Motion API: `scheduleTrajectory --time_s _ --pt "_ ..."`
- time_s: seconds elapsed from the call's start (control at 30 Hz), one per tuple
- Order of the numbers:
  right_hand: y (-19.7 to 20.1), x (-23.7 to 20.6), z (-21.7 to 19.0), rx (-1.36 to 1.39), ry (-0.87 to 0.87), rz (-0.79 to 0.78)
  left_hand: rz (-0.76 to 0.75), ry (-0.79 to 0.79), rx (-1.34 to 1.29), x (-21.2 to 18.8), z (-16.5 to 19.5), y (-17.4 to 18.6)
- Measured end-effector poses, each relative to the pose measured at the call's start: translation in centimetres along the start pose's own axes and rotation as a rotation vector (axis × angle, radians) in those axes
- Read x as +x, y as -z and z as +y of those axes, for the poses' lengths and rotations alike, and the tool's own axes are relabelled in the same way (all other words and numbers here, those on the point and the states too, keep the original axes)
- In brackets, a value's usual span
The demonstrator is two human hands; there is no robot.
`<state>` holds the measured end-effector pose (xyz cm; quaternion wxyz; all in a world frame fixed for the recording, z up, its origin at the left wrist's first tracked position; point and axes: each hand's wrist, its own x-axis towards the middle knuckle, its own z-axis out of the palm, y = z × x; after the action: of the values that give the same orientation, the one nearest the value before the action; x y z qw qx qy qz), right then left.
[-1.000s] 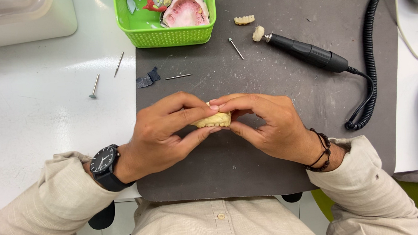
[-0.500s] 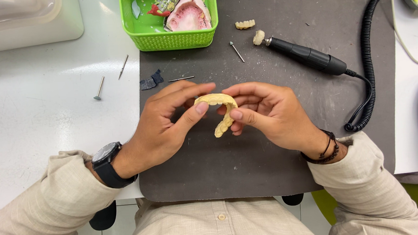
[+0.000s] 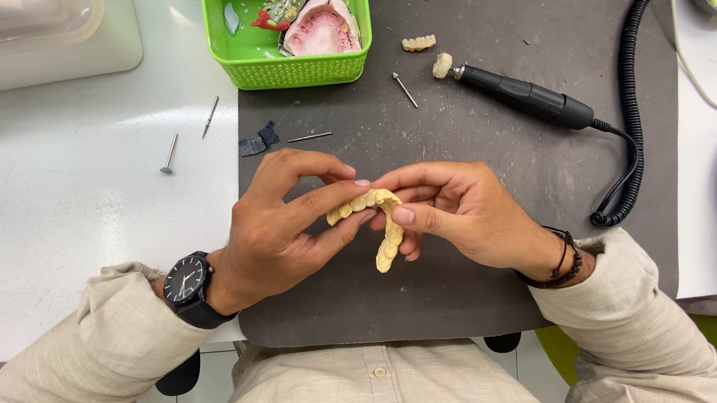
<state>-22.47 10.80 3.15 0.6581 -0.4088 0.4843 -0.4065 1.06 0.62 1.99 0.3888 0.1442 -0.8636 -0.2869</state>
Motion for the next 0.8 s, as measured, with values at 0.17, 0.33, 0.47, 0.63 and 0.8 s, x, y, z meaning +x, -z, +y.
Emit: scheduleTrajectory --time_s 0.17,0.33,0.47,0.63,0.8 --pt "0.1 -0.2 0.0 0.072 0.04 -0.073 0.013 0.005 0.0 0.0 0.2 0.2" --pt "0.3 0.1 0.4 0.061 0.028 -0.069 0.028 0.007 0.031 0.1 0.3 0.2" --pt "0.3 0.4 0.6 0.038 0.04 -0.05 0.019 0.027 0.061 0.2 0.3 0.2" --pt "0.2 0.6 0.9 0.045 0.074 -0.006 0.006 0.09 0.035 0.3 0.2 0.0" --pt "0.3 1.2 1.1 -0.008 0.135 0.063 0.01 0.111 0.023 0.6 0.0 -0.1"
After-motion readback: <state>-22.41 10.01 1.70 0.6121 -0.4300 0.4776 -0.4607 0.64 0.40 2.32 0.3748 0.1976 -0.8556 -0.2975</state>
